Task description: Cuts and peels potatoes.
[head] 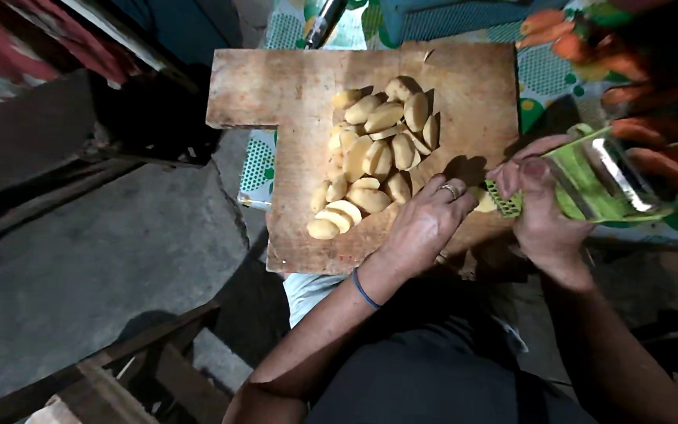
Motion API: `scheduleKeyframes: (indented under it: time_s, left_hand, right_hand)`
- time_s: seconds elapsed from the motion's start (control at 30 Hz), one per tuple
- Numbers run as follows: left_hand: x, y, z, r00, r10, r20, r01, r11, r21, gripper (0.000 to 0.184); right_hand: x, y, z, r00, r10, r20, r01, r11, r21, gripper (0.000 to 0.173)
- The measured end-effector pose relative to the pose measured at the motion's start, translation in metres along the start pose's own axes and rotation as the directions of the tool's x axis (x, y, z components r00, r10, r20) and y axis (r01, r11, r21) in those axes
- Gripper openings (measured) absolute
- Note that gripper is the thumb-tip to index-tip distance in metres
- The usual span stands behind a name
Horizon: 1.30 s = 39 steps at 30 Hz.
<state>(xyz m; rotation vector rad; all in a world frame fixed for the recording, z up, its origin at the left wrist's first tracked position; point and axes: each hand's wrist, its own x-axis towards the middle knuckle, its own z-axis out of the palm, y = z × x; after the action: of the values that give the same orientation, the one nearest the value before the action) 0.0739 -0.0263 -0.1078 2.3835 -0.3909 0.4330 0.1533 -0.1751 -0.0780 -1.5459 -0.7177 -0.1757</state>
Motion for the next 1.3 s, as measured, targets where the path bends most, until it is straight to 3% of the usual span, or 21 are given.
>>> scheduleKeyframes:
  time_s: [0.13, 0.23, 0.4, 0.7, 0.97, 1.1, 1.23, 1.3]
  left_hand:
    - [0.002, 0.002, 0.003, 1.000, -0.026, -0.003, 0.026, 0.999, 0.033, 0.014]
    - [0.007, 0.004, 0.007, 1.000, -0.018, -0.017, 0.019, 0.998, 0.065, 0.014]
    - [0.006, 0.004, 0.006, 1.000, -0.009, -0.004, 0.009, 0.997, 0.071, 0.016]
    - [0.006, 0.005, 0.002, 0.999, -0.016, -0.035, 0.016, 1.000, 0.027, 0.014]
    - [0.002, 0.002, 0.003, 0.997, -0.064, -0.041, 0.063, 0.997, -0.036, 0.015]
    - [0.003, 0.001, 0.007, 0.994, -0.087, -0.059, 0.087, 0.996, -0.001, 0.012]
    - [0.002, 0.001, 0.008, 0.995, -0.075, -0.066, 0.077, 0.996, 0.033, 0.010]
    - [0.003, 0.002, 0.006, 0.995, -0.077, -0.066, 0.079, 0.997, 0.025, 0.010]
  right_hand:
    - [0.020, 0.004, -0.018, 0.992, 0.110, -0.057, -0.097, 0.976, 0.197, 0.014]
    - [0.027, -0.001, -0.021, 0.995, 0.072, -0.074, -0.058, 0.982, 0.182, 0.018]
    - [0.022, -0.006, -0.004, 0.999, 0.014, -0.049, -0.005, 0.984, 0.180, 0.011]
    - [0.023, -0.012, 0.008, 0.997, 0.075, 0.011, -0.075, 0.996, 0.047, 0.014]
    - [0.011, 0.003, -0.001, 0.996, 0.081, -0.037, -0.074, 0.985, 0.156, 0.011]
    - [0.023, 0.002, -0.016, 0.975, 0.220, -0.040, -0.210, 0.961, 0.178, 0.031]
    - [0.020, -0.012, -0.001, 0.996, 0.082, -0.036, -0.075, 0.982, 0.171, 0.017]
    - [0.018, -0.012, 0.007, 0.999, 0.035, -0.040, -0.028, 0.985, 0.173, 0.019]
